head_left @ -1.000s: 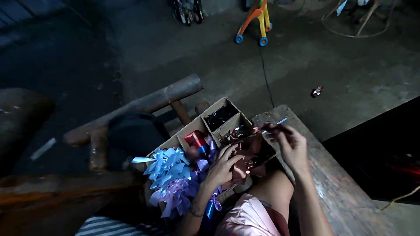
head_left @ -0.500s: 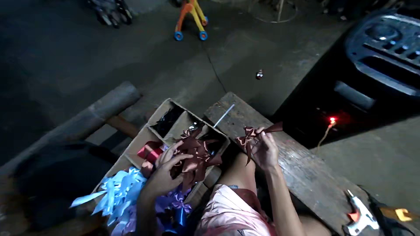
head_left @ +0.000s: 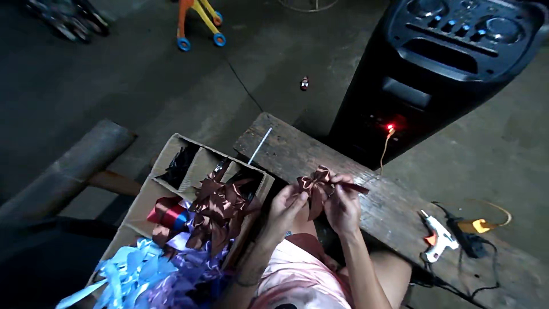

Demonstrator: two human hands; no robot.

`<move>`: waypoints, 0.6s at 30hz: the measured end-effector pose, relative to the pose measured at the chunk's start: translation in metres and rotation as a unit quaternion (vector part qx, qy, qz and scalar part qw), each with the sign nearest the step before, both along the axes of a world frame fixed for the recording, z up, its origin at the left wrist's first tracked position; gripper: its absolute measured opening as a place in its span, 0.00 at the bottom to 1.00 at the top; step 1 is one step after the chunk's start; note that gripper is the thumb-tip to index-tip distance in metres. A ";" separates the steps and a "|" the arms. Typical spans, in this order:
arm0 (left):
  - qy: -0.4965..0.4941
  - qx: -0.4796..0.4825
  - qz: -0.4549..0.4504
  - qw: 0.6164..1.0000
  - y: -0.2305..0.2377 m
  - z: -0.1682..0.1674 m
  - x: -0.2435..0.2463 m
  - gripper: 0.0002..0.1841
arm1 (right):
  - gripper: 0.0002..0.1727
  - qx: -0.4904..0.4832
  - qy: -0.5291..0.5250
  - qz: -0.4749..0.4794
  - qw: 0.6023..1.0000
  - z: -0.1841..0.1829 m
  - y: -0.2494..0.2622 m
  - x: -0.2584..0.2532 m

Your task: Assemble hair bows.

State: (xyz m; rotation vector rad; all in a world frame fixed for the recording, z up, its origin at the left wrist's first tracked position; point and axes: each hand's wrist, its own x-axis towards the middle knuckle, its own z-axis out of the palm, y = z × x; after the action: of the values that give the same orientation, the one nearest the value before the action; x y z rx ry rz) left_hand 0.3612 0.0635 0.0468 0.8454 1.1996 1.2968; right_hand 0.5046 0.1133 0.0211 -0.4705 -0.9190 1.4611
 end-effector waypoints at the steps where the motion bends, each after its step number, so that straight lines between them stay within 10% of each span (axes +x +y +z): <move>1: -0.027 -0.005 0.011 1.000 0.004 0.001 0.010 0.14 | 0.07 0.008 -0.012 -0.009 1.000 0.000 -0.006 0.005; 18: -0.051 -0.047 -0.052 0.996 0.002 -0.004 0.044 0.06 | 0.13 -0.121 -0.227 -0.082 0.963 0.005 -0.041 0.059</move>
State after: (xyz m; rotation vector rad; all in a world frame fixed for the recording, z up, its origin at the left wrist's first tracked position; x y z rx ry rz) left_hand 0.4048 0.0651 0.0424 0.7552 1.1124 1.1757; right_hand 0.5637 0.0724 0.0257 -1.0728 -1.0321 1.3414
